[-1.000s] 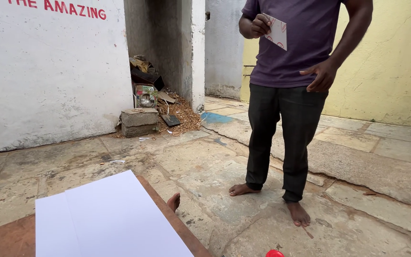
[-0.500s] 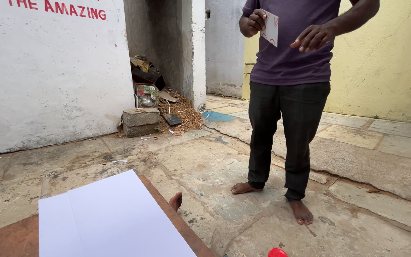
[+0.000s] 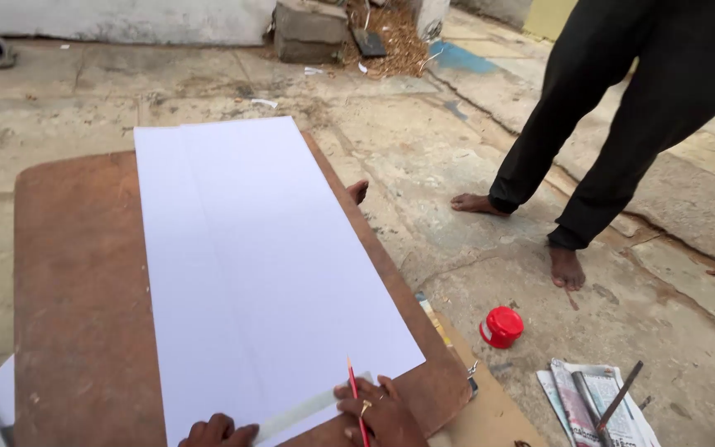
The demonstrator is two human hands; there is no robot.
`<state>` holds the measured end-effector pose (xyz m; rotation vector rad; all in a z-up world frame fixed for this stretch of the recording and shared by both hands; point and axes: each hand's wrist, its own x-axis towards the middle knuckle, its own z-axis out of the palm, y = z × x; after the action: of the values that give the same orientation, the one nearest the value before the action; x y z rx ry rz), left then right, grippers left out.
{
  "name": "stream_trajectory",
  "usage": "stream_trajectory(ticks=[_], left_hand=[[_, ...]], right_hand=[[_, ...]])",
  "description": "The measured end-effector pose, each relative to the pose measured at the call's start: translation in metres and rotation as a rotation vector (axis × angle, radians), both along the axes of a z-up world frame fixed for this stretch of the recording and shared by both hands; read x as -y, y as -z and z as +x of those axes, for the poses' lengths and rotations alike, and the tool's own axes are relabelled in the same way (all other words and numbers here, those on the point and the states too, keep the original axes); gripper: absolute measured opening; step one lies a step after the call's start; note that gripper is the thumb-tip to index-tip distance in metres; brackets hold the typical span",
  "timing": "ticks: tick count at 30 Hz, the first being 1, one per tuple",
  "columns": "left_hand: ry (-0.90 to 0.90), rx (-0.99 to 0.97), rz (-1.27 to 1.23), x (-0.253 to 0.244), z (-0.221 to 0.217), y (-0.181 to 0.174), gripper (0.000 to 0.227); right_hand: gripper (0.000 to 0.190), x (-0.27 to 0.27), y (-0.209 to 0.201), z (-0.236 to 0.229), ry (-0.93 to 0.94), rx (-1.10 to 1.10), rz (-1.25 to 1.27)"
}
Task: The recorder uses a ruler and pencil to draw measurement marks and lines on white paper to create a template.
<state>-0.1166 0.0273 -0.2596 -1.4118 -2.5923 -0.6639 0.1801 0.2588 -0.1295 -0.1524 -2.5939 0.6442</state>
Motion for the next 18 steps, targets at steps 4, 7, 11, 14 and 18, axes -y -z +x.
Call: stream_trajectory(ticks=[4, 7, 11, 14, 18], left_hand=[[-0.115, 0.180, -0.114, 0.039, 0.114, -0.218, 0.031], [-0.114, 0.124, -0.054, 0.038, 0.115, -0.217, 0.029], [-0.091, 0.100, -0.016, 0.041, 0.112, -0.215, 0.026], [-0.098, 0.110, -0.026, 0.037, 0.113, -0.213, 0.022], [-0.132, 0.123, -0.105, 0.033, 0.112, -0.216, 0.020]], right_hand=[[0.036, 0.017, -0.067, -0.020, -0.119, 0.175, -0.111], [0.033, 0.018, -0.069, -0.025, -0.120, 0.139, -0.075], [0.034, 0.019, -0.066, -0.028, -0.100, 0.121, -0.059], [0.032, 0.017, -0.065, -0.027, -0.102, 0.137, -0.028], [0.033, 0.017, -0.069, -0.027, -0.114, 0.126, -0.028]])
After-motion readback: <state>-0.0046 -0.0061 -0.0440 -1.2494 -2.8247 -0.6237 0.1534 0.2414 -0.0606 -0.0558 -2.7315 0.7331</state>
